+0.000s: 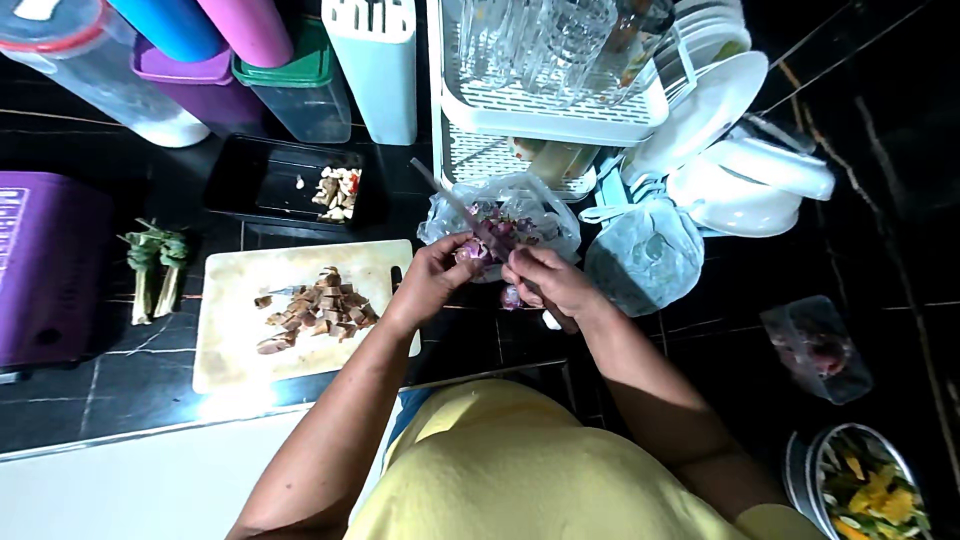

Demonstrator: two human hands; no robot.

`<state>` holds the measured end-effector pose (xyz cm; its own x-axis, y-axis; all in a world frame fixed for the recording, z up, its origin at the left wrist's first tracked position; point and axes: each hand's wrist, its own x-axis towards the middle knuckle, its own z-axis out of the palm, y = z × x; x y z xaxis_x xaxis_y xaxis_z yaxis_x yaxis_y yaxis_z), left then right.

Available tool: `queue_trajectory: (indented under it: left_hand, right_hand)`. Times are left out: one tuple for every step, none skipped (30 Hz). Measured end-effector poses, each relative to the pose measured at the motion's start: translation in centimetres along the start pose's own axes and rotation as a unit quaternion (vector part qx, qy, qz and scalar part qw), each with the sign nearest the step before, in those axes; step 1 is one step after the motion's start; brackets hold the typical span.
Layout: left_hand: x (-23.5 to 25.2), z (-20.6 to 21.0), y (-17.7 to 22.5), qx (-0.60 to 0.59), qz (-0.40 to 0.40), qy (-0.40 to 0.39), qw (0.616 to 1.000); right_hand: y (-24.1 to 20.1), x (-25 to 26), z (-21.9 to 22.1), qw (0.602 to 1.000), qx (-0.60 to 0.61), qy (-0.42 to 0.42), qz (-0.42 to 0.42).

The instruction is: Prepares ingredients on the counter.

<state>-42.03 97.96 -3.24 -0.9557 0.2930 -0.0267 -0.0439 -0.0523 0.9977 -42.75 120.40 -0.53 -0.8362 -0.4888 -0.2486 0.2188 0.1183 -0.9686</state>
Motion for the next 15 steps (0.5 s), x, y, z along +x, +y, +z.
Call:
queue_trajectory:
  left_hand:
    - [0.0, 0.0, 0.1, -0.006, -0.001, -0.003, 1.000]
    - [-0.1, 0.0, 0.2, -0.012, -0.002, -0.008, 1.000]
    - [-0.1, -0.1, 0.1, -0.021, -0.001, -0.014, 1.000]
    - [-0.1, -0.2, 0.0, -0.030, 0.000, -0.020, 0.999]
    - [-0.1, -0.2, -0.1, -0.034, 0.001, -0.022, 0.999]
    - [-0.2, -0.2, -0.2, -0.036, -0.002, -0.021, 0.999]
    - [-0.2, -0.2, -0.2, -0.034, -0.006, -0.016, 0.999]
    - [-0.3, -0.1, -0.2, -0.026, -0.011, -0.007, 1.000]
    - [-0.3, -0.1, -0.2, -0.015, -0.013, 0.005, 1.000]
    - [-0.2, 0.0, -0.2, -0.002, -0.014, 0.020, 1.000]
    - [-0.2, 0.1, -0.3, 0.009, -0.011, 0.031, 0.999]
    - [-0.1, 0.1, -0.3, 0.016, -0.006, 0.036, 0.999]
    - [-0.1, 0.1, -0.5, 0.019, -0.003, 0.038, 0.999]
    - [0.0, 0.1, -0.6, 0.019, 0.000, 0.036, 0.999]
    - [0.0, 0.1, -0.7, 0.016, 0.002, 0.034, 0.999]
  right_hand:
    - [0.0, 0.1, -0.3, 0.998, 0.061, -0.017, 0.029]
    - [0.0, 0.2, -0.5, 0.995, 0.088, -0.016, 0.047]
    - [0.1, 0.5, -0.7, 0.995, 0.089, 0.004, 0.054]
    - [0.2, 0.8, -1.0, 0.996, 0.063, 0.037, 0.059]
    - [0.4, 1.1, -1.4, 0.994, 0.011, 0.084, 0.063]
    - [0.7, 1.3, -1.8, 0.986, -0.073, 0.136, 0.065]
    - [1.0, 1.5, -2.4, 0.966, -0.175, 0.178, 0.071]
    - [0.8, 1.5, -2.9, 0.946, -0.255, 0.182, 0.086]
    - [0.8, 1.6, -3.2, 0.934, -0.298, 0.174, 0.094]
    - [0.7, 1.7, -3.2, 0.929, -0.319, 0.168, 0.084]
    - [0.4, 1.6, -3.1, 0.929, -0.330, 0.160, 0.058]
    - [0.0, 1.5, -3.0, 0.933, -0.330, 0.141, 0.027]
    - [-0.4, 1.4, -2.7, 0.940, -0.322, 0.114, -0.007]
    - [-0.9, 1.1, -2.2, 0.946, -0.313, 0.083, -0.033]
    - [-1.2, 0.9, -1.6, 0.950, -0.301, 0.058, -0.055]
